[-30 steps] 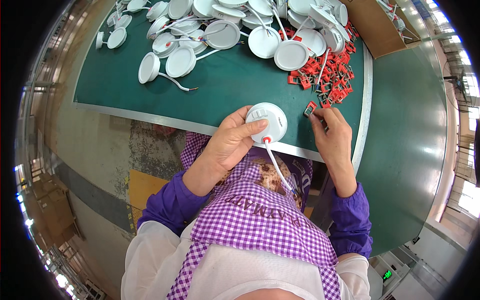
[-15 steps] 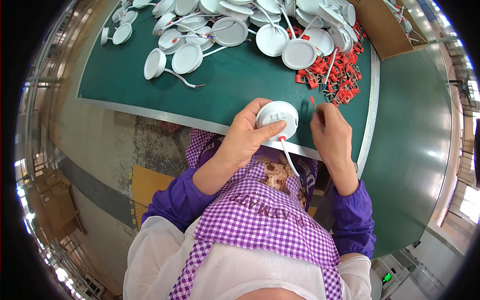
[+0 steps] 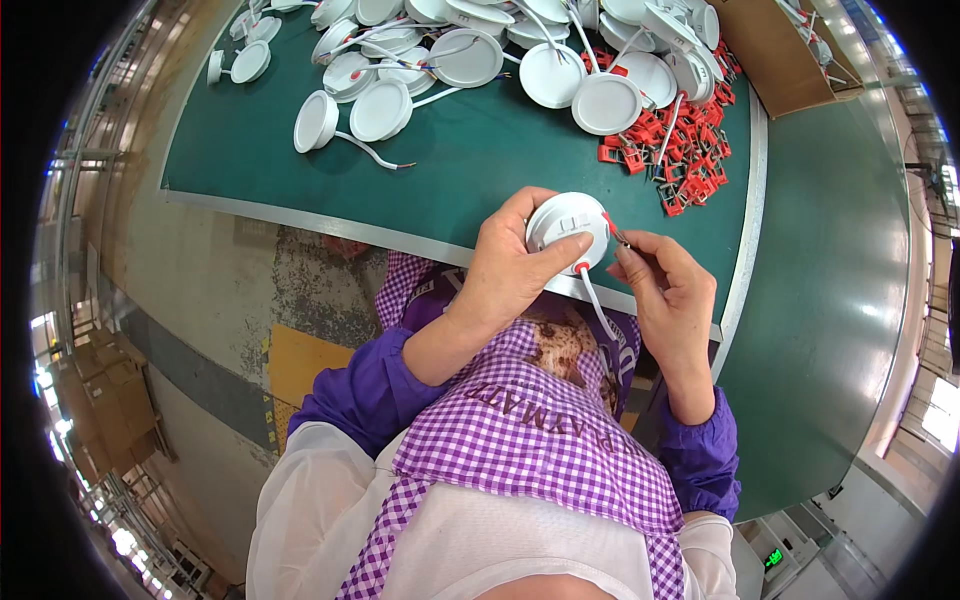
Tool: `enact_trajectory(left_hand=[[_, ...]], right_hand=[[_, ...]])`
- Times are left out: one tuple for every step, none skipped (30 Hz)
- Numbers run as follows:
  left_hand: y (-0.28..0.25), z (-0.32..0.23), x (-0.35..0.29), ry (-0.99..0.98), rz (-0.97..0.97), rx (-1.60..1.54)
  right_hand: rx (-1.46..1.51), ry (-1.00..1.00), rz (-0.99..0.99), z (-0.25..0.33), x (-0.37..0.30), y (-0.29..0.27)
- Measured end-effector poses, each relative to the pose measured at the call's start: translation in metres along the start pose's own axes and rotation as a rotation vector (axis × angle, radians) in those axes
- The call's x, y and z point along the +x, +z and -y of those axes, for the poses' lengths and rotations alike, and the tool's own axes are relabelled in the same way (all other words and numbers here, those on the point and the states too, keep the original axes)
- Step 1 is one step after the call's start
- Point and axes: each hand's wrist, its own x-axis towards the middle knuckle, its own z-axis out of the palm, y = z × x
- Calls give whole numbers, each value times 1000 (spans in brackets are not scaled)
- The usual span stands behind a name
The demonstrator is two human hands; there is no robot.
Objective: Manually assembling LED light components by attaching red clips and wiring to the fixture housing.
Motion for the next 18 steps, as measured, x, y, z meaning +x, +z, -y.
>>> enact_trajectory(left_hand=[[0, 1, 0, 17, -10, 8], [1, 2, -1, 16, -10, 9], [1, 2, -1, 53, -16, 55], [2, 3, -2, 90, -23, 100], [3, 2, -2, 88, -23, 101], [5, 0, -3, 106, -23, 168], [6, -1, -4, 124, -23, 234], [7, 0, -4, 123, -24, 235], [7, 2, -5, 157, -25, 253], [7, 4, -5, 191, -25, 271], [6, 4, -5, 190, -25, 271], [6, 5, -5, 216, -15, 282], [5, 5, -5, 241, -4, 292], [4, 5, -4, 240, -4, 292], [3, 6, -4, 278, 4, 326], [2, 6, -3, 315, 12, 360], [2, 6, -3, 314, 13, 360], [2, 7, -4, 328, 10, 372]], right_hand=[[-4, -5, -2, 0, -2, 2], [-3, -4, -3, 0, -2, 3], [-12, -22, -13, 0, -3, 5], [-21, -41, -24, 0, -4, 6], [-20, -39, -24, 1, -4, 8], [-32, -50, -37, 1, -5, 9], [-43, -61, -49, 2, -5, 9], [-42, -60, -49, 3, -6, 10], [-66, -77, -57, 3, -6, 11], [-91, -94, -66, 4, -7, 12], [-91, -93, -66, 4, -7, 13], [-91, -103, -78, 3, -7, 13], [-92, -114, -90, 2, -7, 14], [-92, -113, -89, 3, -8, 15], [-87, -118, -91, 4, -8, 15], [-82, -122, -92, 5, -8, 16], [-82, -122, -92, 5, -8, 17], [-89, -126, -101, 5, -8, 18]])
